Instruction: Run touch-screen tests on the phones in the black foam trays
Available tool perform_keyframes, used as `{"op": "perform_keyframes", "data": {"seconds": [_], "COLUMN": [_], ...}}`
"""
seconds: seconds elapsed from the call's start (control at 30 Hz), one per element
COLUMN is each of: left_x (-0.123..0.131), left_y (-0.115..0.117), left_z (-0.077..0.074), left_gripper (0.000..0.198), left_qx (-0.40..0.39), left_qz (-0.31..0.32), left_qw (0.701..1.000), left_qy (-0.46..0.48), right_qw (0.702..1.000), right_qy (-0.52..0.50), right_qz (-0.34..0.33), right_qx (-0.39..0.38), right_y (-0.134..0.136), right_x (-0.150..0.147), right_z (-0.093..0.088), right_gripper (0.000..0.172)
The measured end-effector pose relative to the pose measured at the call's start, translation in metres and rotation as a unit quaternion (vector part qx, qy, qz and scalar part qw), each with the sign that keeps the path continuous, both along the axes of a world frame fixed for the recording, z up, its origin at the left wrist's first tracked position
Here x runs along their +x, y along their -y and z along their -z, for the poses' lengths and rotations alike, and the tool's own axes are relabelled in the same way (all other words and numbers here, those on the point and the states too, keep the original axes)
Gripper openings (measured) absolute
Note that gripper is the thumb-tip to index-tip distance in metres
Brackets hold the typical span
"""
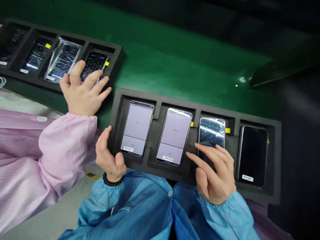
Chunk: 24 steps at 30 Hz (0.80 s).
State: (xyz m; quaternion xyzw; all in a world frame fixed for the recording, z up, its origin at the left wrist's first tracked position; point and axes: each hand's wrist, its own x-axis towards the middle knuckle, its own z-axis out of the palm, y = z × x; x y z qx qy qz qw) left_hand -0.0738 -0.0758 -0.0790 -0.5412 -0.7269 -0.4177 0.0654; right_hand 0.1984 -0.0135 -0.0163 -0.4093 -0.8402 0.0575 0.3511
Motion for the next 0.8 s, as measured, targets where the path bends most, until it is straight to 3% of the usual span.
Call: {"op": "perform_keyframes", "data": {"seconds": [0.1,0.23,0.43,0.63,0.8], "left_x": [-0.002,-0.004,-0.006,-0.01,-0.009], "left_y": [0.001,0.001,-0.015,-0.033,-0.03], "left_z": [-0.007,-0.027,-0.052,-0.05,-0.05], "left_gripper": [0.062,0.071,0.071,0.059,0.066], "left_qx": [-0.047,-0.161,-0.269,-0.262,-0.223], "left_qz": [0.021,0.055,0.114,0.166,0.132], "left_qw": [0.998,0.982,0.954,0.945,0.964], "left_qy": [-0.035,-0.075,-0.062,-0.103,-0.062], "right_qw": [0.999,0.992,0.98,0.969,0.98], "right_qy": [0.02,0.095,0.157,0.195,0.123], "right_qz": [0.02,0.032,0.027,0.023,0.039], "right_qx": [-0.021,-0.078,-0.121,-0.147,-0.149], "right_y": [-0.002,-0.007,-0.019,-0.024,-0.022], "right_x": [-0.001,-0.006,-0.022,-0.031,-0.026], "right_z": [0.001,0.001,-0.002,0.001,-0.001], "right_gripper": [0.033,0.038,0.041,0.042,0.043]}}
